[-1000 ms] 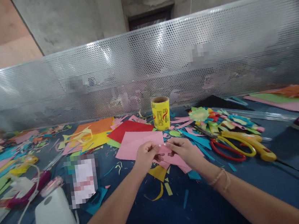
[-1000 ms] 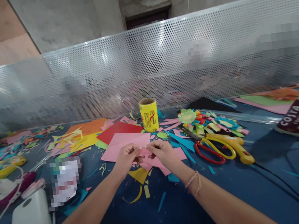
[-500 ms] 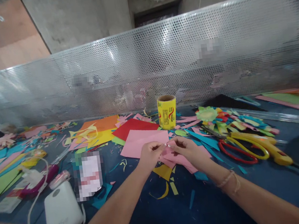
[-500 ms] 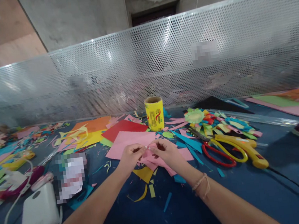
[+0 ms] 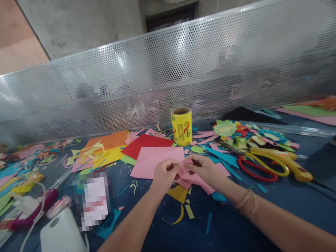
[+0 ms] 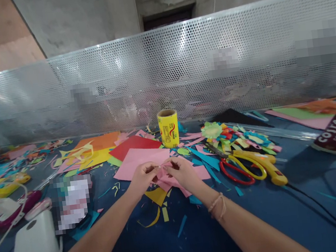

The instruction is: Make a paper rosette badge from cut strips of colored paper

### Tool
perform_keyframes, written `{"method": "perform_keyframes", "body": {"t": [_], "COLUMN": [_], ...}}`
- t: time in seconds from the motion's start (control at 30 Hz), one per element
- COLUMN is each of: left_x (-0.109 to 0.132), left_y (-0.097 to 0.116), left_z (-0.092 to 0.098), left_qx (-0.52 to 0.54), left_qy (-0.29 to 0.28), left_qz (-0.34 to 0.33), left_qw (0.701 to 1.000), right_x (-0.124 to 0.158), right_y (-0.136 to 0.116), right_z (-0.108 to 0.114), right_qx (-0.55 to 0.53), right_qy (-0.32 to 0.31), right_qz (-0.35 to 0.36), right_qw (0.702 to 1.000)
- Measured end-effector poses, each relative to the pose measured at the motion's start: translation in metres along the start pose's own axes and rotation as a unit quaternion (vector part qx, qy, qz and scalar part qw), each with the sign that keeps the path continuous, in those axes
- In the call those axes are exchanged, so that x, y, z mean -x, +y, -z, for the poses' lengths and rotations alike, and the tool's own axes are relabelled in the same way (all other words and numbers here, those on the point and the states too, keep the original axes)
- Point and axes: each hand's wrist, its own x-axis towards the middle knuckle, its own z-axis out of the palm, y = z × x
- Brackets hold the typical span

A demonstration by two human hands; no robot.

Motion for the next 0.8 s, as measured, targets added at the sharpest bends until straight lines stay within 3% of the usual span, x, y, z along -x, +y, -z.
{"method": "perform_keyframes", "body": {"t": [0.27, 0.5, 0.8], "left_x": [0.0008, 0.0022, 0.0023], "left_y": [0.0016, 0.0046, 0.0022], "left_z": [0.0020, -0.0003, -0.0010], "left_qx": [-0.021, -0.016, 0.044], "left_qy": [0.020, 0.000, -0.005], "left_qz": [-0.010, -0.022, 0.018], "left_qw": [1.000, 1.000, 0.999], "right_x": [0.0021, -0.0002, -0.0007], "right_y": [-0.0031, -0.0030, -0.0034], "right_z": [-0.0017, 0.0000, 0.0024], "right_qx": [-0.043, -0.012, 0.002], "right_qy": [0.006, 0.040, 0.068], "right_qz": [-0.016, 0.008, -0.011], "right_qw": [0.999, 0.999, 0.998]}}
